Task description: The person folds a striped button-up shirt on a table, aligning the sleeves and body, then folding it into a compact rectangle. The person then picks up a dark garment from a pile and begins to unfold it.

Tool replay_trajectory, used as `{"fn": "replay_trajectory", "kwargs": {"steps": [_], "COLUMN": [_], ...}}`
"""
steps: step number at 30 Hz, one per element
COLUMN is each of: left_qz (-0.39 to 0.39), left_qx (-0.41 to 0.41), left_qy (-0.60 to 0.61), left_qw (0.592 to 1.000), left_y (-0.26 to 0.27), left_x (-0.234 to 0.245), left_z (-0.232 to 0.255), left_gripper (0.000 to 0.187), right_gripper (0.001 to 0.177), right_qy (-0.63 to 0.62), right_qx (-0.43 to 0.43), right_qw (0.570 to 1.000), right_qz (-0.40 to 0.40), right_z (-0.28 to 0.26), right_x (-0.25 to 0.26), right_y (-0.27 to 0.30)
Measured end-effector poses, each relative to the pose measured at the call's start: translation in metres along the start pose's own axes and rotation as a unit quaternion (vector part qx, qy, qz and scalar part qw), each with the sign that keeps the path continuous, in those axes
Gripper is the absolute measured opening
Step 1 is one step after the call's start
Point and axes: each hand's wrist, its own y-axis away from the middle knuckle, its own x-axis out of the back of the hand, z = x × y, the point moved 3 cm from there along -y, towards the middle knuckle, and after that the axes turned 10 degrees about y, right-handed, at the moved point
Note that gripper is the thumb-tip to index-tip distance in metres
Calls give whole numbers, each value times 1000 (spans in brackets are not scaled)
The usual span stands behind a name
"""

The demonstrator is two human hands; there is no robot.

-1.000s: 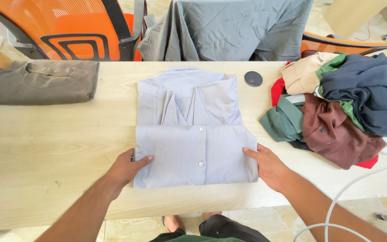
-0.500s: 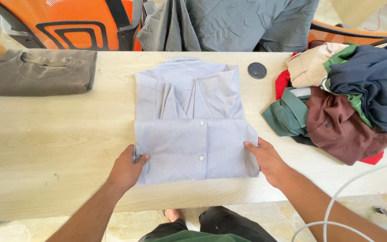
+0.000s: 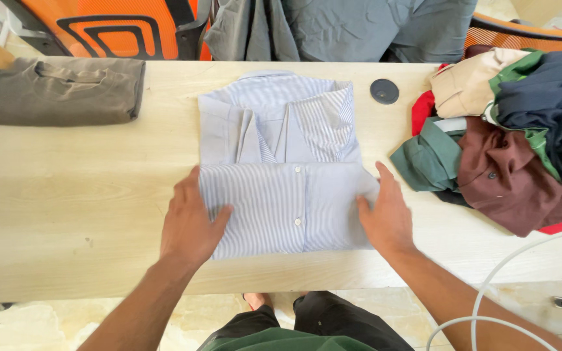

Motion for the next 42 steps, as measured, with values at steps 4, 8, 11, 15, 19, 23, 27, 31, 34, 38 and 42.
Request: {"fn": "replay_trajectory", "kwargs": {"steps": [4, 8, 11, 15, 19, 23, 27, 31, 34, 38, 42], "left_qz": [-29, -109, -164, -235, -265, -268, -251, -237, -234, -213, -186], "left_qx": [-162, -207, -158, -87, -93, -119, -167, -178, -181, -176, -161], "left_qy": [-152, -222, -221, -204, -209, -240, -252, -268, -315, -320, -313], "left_qw": [975, 947, 948, 946, 937, 925, 919, 917, 902, 906, 917], "left_y": [-1, 6, 6, 1, -7, -11, -14, -9, -3, 1, 10], "left_x": [-14, -38, -46, -50, -51, -48, -48, -28, -16, -19, -24], "left_z": [34, 41, 32, 19, 9, -7, -27, -60, -77, -76, -61], "left_gripper": [79, 78, 82, 84, 86, 86, 83, 81, 77, 74, 71], "right_gripper": [68, 67, 64, 65, 69, 74, 80, 82, 80, 79, 78], "right_qy": [173, 176, 182, 213, 241, 275, 287, 300, 326, 316, 278], "right_qx": [198, 301, 288, 244, 241, 273, 281, 266, 241, 204, 170], "right_qw": [961, 937, 934, 930, 915, 892, 880, 891, 892, 905, 927], "right_qz": [86, -19, -104, -176, -215, -230, -252, -212, -199, -198, -188], "right_z": [-38, -61, -60, -54, -47, -39, -23, 9, 32, 38, 35], "right_x": [-2, -22, -31, -39, -44, -44, -48, -37, -23, -25, -27], "right_y": [19, 31, 33, 27, 21, 13, 6, -3, -6, -8, -3]}}
